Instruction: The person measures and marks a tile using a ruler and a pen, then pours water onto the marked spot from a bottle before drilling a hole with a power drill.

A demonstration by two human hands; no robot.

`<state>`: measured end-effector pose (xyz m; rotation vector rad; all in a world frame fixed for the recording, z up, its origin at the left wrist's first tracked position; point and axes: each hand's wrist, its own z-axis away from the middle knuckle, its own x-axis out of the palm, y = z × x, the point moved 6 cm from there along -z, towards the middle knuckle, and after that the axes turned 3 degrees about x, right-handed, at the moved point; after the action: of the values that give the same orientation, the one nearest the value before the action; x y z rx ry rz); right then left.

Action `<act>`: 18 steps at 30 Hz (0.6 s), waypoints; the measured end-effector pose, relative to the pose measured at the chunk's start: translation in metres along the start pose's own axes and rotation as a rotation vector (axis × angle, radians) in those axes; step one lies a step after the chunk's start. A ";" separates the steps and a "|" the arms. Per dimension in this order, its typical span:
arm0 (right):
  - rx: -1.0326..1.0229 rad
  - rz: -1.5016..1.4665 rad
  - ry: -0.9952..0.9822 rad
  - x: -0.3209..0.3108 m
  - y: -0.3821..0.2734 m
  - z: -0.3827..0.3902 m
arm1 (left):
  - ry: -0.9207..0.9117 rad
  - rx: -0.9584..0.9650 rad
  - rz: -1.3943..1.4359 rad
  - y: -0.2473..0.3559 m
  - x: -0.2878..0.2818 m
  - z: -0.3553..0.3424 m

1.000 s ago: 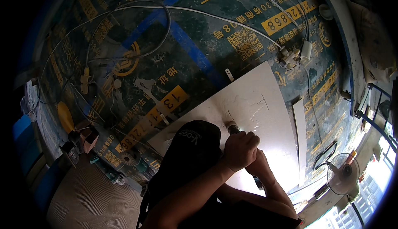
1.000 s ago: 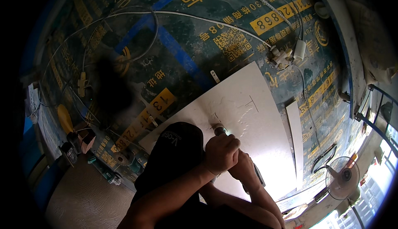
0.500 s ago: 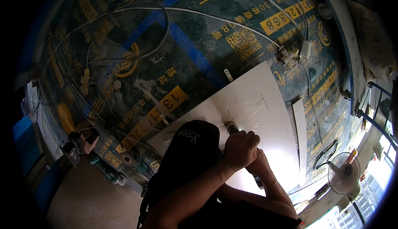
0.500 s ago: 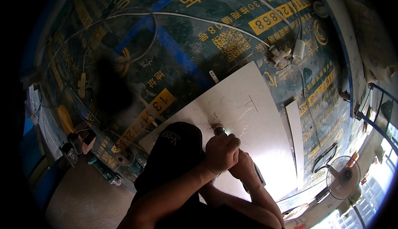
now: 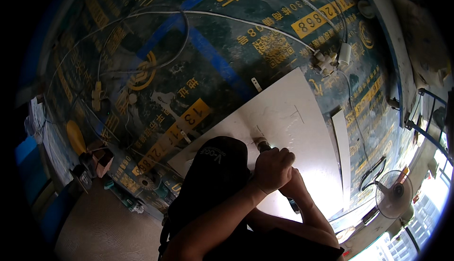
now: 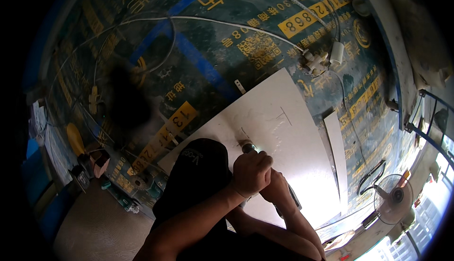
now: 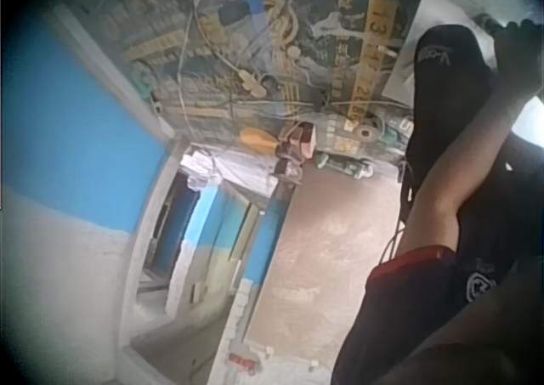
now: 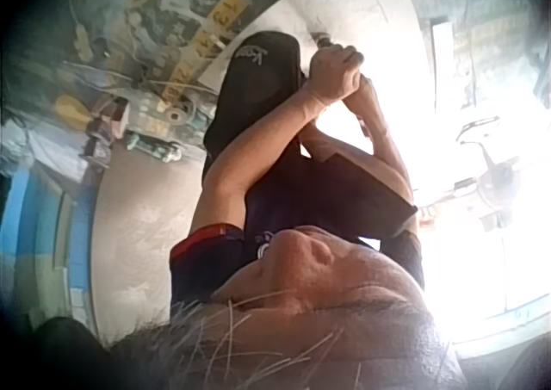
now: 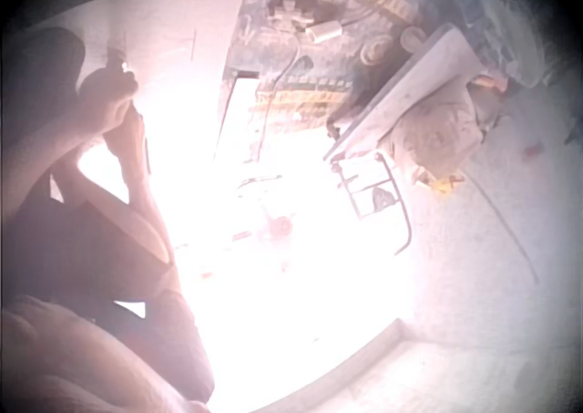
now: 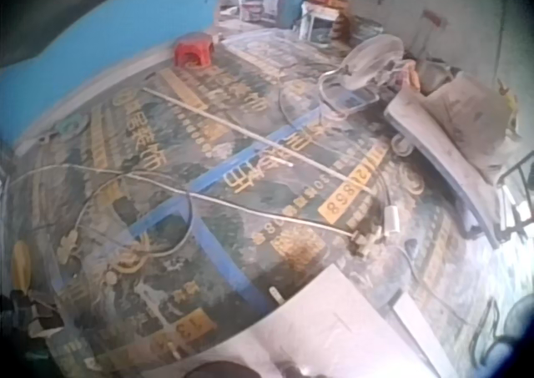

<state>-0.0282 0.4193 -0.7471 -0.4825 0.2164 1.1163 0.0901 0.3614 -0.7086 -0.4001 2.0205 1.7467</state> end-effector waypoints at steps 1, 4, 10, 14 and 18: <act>-0.010 0.011 0.001 0.001 0.000 0.000 | -0.007 -0.001 0.004 0.000 0.001 0.000; 0.007 0.006 -0.008 0.002 0.001 0.000 | -0.005 0.006 0.000 0.001 0.000 0.001; -0.002 0.007 0.012 0.009 0.007 -0.002 | -0.014 0.013 0.000 0.001 0.000 0.003; -0.018 -0.029 0.026 0.007 0.003 0.000 | -0.006 0.020 0.000 0.000 -0.001 0.005; -0.014 -0.012 0.044 0.006 0.004 0.001 | 0.000 0.027 -0.007 0.001 0.000 0.004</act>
<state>-0.0292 0.4258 -0.7493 -0.5204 0.2444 1.0964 0.0903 0.3659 -0.7079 -0.3984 2.0383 1.7135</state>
